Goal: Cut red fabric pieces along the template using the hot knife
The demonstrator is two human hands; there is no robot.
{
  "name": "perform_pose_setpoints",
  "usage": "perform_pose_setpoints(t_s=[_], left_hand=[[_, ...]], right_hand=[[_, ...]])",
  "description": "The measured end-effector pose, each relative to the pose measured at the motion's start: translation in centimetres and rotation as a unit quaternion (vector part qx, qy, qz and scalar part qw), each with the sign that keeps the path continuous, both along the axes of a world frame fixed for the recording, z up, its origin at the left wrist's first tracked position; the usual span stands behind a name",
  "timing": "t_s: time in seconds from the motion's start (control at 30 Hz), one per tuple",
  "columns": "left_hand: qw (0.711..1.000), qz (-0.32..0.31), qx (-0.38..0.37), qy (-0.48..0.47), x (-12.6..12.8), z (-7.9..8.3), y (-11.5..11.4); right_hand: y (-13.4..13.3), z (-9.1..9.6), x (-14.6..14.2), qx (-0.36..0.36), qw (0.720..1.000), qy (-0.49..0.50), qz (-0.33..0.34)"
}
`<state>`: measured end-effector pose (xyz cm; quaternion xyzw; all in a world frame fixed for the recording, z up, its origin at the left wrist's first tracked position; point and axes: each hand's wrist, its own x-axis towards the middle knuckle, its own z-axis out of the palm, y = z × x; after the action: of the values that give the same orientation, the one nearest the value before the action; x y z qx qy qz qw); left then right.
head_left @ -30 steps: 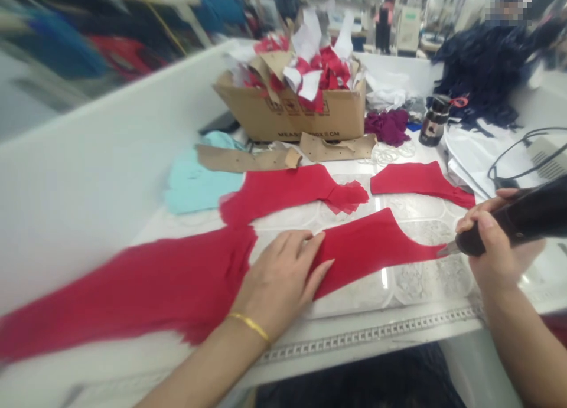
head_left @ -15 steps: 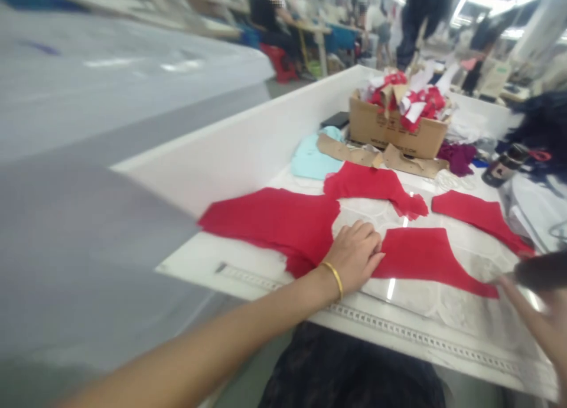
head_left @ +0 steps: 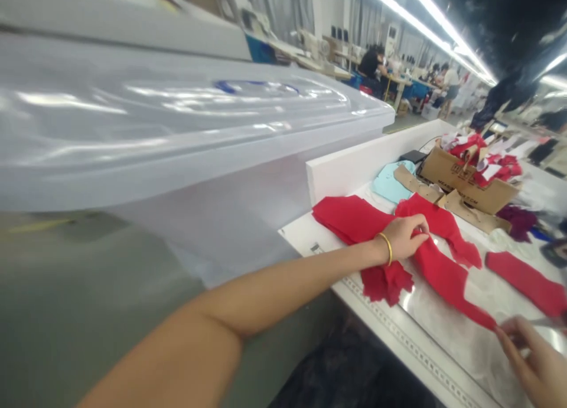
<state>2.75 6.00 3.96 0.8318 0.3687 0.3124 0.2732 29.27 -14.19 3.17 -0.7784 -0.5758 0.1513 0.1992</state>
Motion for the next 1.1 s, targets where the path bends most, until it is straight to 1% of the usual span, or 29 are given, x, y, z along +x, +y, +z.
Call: perform_pose_setpoints(t_s=[0.07,0.17,0.2,0.27,0.33,0.4,0.47,0.53,0.63,0.77,0.83,0.9,0.97,1.03,1.1], left_hand=[[0.999,0.032,0.026,0.002,-1.5,1.2,2.4],[0.993,0.085,0.074,0.023,-4.5,2.8,5.4],[0.99,0.102,0.091,0.034,-5.7,3.2,6.1],[0.982,0.128,0.125,0.065,-8.1,3.4,6.8],[0.972,0.141,0.156,0.104,-10.4,3.0,6.6],[0.962,0.143,0.182,0.142,-12.3,2.0,5.9],[0.954,0.144,0.202,0.171,-13.8,0.8,4.9],[0.946,0.15,0.217,0.186,-14.7,-0.4,4.0],[0.941,0.154,0.229,0.193,-14.9,-1.9,2.7],[0.945,0.127,0.221,0.204,-13.8,-4.0,1.9],[0.948,0.113,0.211,0.208,-13.3,-5.0,1.9],[0.951,0.101,0.202,0.211,-13.2,-5.8,2.1],[0.954,0.088,0.198,0.209,-13.4,-6.4,2.4],[0.956,0.073,0.194,0.205,-14.1,-6.8,2.9],[0.964,0.07,0.169,0.194,-14.7,-7.1,3.7]], right_hand=[[2.1,1.3,-1.8,0.057,0.998,-0.017,-0.008],[5.4,2.7,-5.2,0.143,0.989,-0.006,0.03],[6.5,2.9,-6.4,0.169,0.985,-0.001,0.042],[8.3,2.9,-8.6,0.194,0.977,0.007,0.084],[9.6,2.2,-10.5,0.178,0.972,0.009,0.153],[10.3,1.3,-11.9,0.139,0.966,-0.003,0.216],[10.4,0.5,-12.9,0.099,0.964,-0.021,0.244],[10.2,0.0,-13.2,0.061,0.965,-0.032,0.252],[9.8,-0.2,-12.4,0.024,0.97,-0.039,0.238],[9.5,-0.3,-9.0,0.027,0.981,-0.065,0.179],[9.4,-0.3,-6.8,0.002,0.983,-0.088,0.164],[9.1,-0.4,-4.4,-0.003,0.983,-0.129,0.128],[8.4,-0.4,-2.3,0.014,0.98,-0.18,0.088],[7.5,-0.6,-0.4,0.032,0.969,-0.239,0.06],[6.5,-0.9,1.3,0.043,0.956,-0.287,0.032]])
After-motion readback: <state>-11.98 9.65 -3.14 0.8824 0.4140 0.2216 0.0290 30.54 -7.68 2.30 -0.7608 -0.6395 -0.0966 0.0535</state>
